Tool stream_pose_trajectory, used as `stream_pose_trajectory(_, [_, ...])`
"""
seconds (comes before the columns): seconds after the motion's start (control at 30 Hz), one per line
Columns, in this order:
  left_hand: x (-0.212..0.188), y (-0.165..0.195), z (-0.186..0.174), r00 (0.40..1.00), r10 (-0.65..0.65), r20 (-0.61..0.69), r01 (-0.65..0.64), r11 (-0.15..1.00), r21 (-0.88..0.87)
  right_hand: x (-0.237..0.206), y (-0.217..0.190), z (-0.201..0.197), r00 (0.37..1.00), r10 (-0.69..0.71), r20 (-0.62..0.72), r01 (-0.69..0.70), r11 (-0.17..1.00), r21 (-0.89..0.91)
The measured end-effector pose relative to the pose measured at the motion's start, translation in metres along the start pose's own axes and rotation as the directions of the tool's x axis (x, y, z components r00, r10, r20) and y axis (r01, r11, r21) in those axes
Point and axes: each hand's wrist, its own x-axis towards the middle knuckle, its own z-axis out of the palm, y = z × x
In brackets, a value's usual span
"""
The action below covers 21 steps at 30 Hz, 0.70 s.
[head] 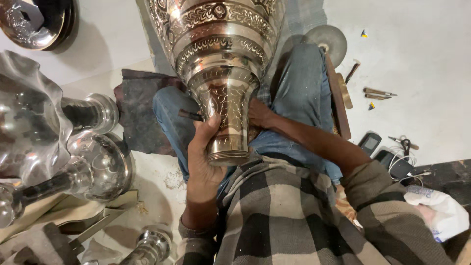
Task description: The person sits on the floor with a large ornate metal vase held between the legs and works its embossed decoration. They hold a small punch or chisel against the patterned surface with one hand and strike it with a wooden mallet held in the other hand, repositioning the punch repeatedly across the vase body and then along its narrower neck.
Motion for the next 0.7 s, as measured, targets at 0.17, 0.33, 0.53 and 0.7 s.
stream_pose_trajectory(0.17, [0.002,-0.008,0.001,0.997,0.022,-0.071,-0.021,1.0,0.023,-0.002,0.024,0.001,0.959,0.276,-0.071,-0.237,0.911,0.337])
stream_pose_trajectory(0.33, [-0.003,-0.007,0.006,1.0,-0.004,-0.019,0.003,1.0,-0.013,0.01,0.016,-0.029,0.883,0.384,0.269,-0.356,0.176,0.918])
stream_pose_trajectory(0.53, [-0.001,-0.008,0.007,0.995,-0.072,-0.065,0.069,0.996,-0.047,0.008,0.008,-0.039,0.957,0.277,0.082,-0.002,-0.277,0.961])
stream_pose_trajectory(0.7, [0.001,-0.016,-0.003,0.995,-0.038,-0.095,0.032,0.997,-0.071,0.012,0.052,-0.02,0.93,0.306,0.202,-0.244,0.104,0.964])
